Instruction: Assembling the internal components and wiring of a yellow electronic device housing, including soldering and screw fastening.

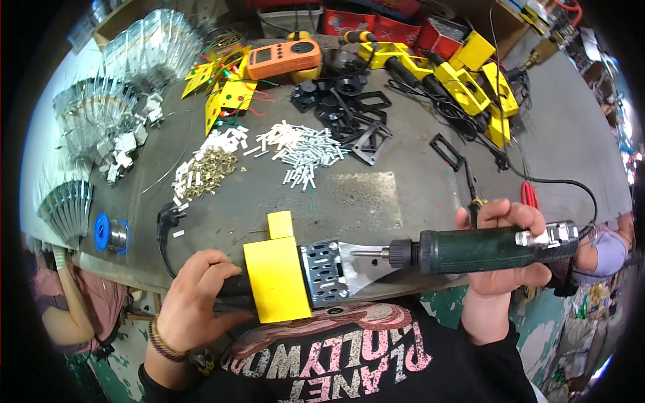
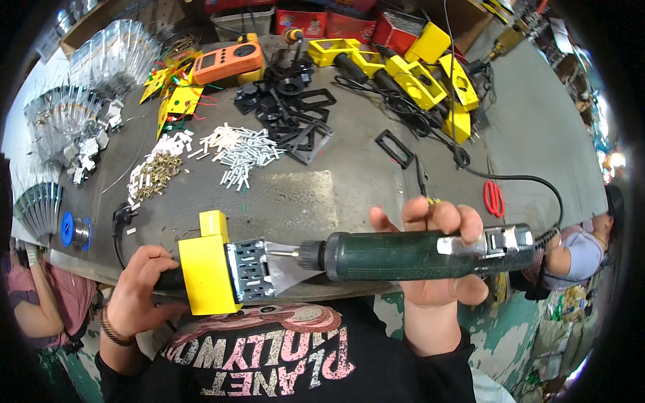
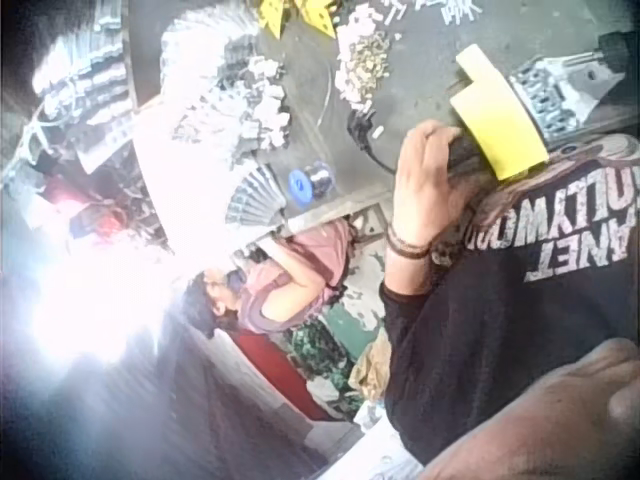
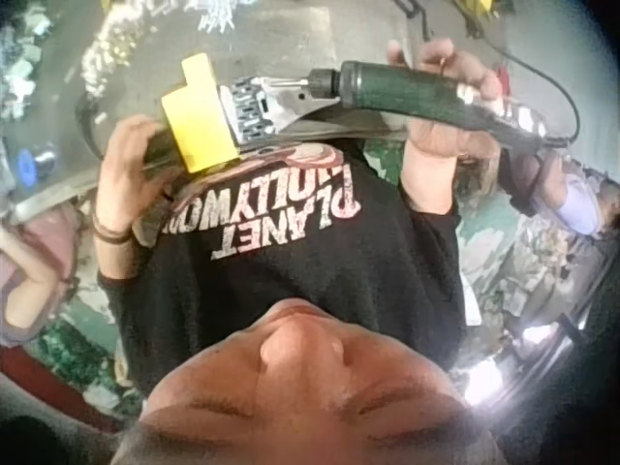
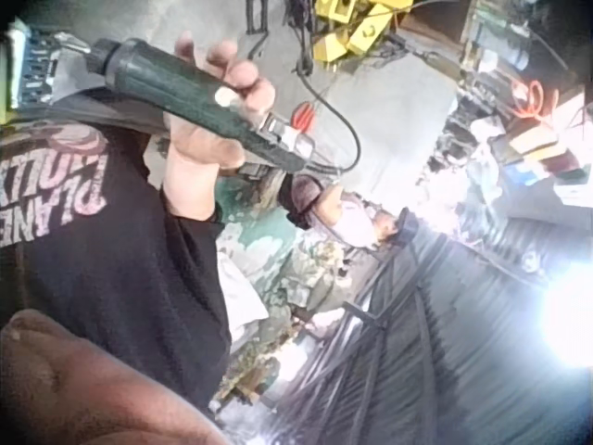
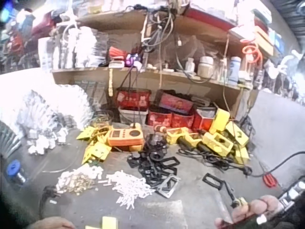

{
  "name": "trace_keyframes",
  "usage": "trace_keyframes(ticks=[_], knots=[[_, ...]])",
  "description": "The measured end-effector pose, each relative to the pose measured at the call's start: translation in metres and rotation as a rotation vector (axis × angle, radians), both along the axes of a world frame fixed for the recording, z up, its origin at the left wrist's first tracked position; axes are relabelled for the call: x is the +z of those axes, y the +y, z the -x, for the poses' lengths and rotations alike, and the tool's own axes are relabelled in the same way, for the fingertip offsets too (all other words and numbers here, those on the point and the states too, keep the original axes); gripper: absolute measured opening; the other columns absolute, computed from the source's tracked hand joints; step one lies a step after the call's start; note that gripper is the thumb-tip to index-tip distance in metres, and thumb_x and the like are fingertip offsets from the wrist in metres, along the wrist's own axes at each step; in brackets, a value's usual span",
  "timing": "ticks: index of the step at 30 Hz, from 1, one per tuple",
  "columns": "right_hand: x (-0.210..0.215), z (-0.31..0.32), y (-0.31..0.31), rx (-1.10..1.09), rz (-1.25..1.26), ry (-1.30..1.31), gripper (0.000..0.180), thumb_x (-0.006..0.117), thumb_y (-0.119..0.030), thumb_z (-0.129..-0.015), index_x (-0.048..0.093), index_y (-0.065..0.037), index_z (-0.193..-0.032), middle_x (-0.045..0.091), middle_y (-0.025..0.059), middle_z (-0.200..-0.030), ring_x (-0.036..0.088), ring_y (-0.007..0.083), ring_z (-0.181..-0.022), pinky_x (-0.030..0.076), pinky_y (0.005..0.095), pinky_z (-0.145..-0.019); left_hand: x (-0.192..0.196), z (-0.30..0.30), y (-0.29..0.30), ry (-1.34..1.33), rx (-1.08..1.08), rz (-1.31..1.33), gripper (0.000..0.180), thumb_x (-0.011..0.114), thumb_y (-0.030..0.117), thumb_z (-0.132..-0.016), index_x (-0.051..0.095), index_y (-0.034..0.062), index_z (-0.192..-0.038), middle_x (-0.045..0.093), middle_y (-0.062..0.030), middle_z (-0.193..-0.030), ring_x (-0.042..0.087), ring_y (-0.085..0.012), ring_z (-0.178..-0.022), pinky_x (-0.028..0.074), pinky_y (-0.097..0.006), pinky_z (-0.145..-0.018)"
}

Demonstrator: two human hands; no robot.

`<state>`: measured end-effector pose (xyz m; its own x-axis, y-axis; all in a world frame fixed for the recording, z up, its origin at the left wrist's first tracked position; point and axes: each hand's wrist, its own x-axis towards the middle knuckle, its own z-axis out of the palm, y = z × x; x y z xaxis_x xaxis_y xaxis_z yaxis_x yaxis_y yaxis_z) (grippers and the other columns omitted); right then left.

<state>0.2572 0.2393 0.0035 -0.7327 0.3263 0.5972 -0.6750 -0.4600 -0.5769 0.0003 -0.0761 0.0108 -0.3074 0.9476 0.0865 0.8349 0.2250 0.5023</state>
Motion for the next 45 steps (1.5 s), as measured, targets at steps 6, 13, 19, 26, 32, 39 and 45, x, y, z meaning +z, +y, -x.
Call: trace_keyframes(ticks=[6, 13, 19, 26, 32, 39, 45], knots=[[0.001, -0.001, 0.004, 0.112, 0.196, 0.068, 0.048, 0.082, -0.036, -0.084, 0.058, -0.024, -0.124, 0.063, -0.0044, -0.130, 0.041, 0.0191, -0.142, 0.017, 0.0784, -0.115, 0.034, 0.009, -0.004, 0.230, -0.184, -0.125, 0.041, 0.081, 0.012, -0.065, 0.068, 0.0047, -0.104, 0.065, -0.0123, -0.091, 0.063, -0.0329, -0.075, 0.050, -0.042, -0.066], [-0.021, 0.003, -0.013, -0.124, 0.436, -0.127, 0.029, 0.077, -0.030, -0.088, 0.065, -0.020, -0.113, 0.071, 0.0003, -0.117, 0.050, 0.0181, -0.136, 0.020, 0.0783, -0.112, 0.033, 0.050, 0.026, -0.277, -0.328, 0.394, 0.029, 0.073, 0.018, -0.086, 0.064, 0.0060, -0.111, 0.068, -0.0161, -0.083, 0.066, -0.0386, -0.077, 0.052, -0.044, -0.067], [-0.040, 0.004, -0.029, -0.124, 0.545, -0.260, 0.032, 0.081, -0.026, -0.084, 0.064, -0.018, -0.110, 0.070, -0.0004, -0.117, 0.053, 0.0191, -0.132, 0.027, 0.0686, -0.116, -0.018, 0.030, 0.021, 0.174, -0.324, 0.054, 0.045, 0.080, 0.027, -0.074, 0.060, 0.0057, -0.108, 0.062, -0.0114, -0.095, 0.061, -0.0344, -0.088, 0.051, -0.042, -0.076], [-0.052, 0.005, -0.041, -0.168, 0.631, -0.308, 0.032, 0.083, -0.022, -0.082, 0.064, -0.016, -0.107, 0.068, -0.0004, -0.120, 0.052, 0.0195, -0.131, 0.032, 0.0515, -0.119, -0.027, 0.022, 0.022, 0.264, -0.217, 0.012, 0.047, 0.081, 0.028, -0.066, 0.060, 0.0065, -0.102, 0.058, -0.0092, -0.091, 0.058, -0.0304, -0.083, 0.050, -0.040, -0.073], [-0.055, 0.005, -0.045, -0.164, 0.647, -0.312, 0.034, 0.083, -0.021, -0.081, 0.064, -0.016, -0.109, 0.068, -0.0009, -0.121, 0.053, 0.0196, -0.131, 0.032, 0.0504, -0.118, -0.034, 0.023, 0.022, 0.270, -0.227, -0.041, 0.049, 0.080, 0.032, -0.065, 0.060, 0.0058, -0.101, 0.057, -0.0085, -0.089, 0.058, -0.0298, -0.082, 0.049, -0.040, -0.072], [-0.059, 0.000, -0.045, -0.172, 0.677, -0.306, 0.034, 0.084, -0.021, -0.081, 0.064, -0.016, -0.108, 0.068, -0.0001, -0.120, 0.053, 0.0199, -0.131, 0.034, 0.0504, -0.117, -0.033, 0.021, 0.023, 0.261, -0.217, -0.073, 0.048, 0.077, 0.038, -0.069, 0.060, 0.0053, -0.100, 0.058, -0.0086, -0.090, 0.058, -0.0299, -0.082, 0.049, -0.039, -0.071], [-0.059, 0.002, -0.046, -0.172, 0.691, -0.309, 0.033, 0.084, -0.021, -0.081, 0.064, -0.016, -0.107, 0.068, 0.0002, -0.121, 0.053, 0.0200, -0.131, 0.034, 0.0505, -0.117, -0.035, 0.021, 0.022, 0.263, -0.205, -0.060, 0.049, 0.076, 0.041, -0.069, 0.060, 0.0052, -0.099, 0.058, -0.0079, -0.089, 0.058, -0.0299, -0.081, 0.048, -0.039, -0.070]])
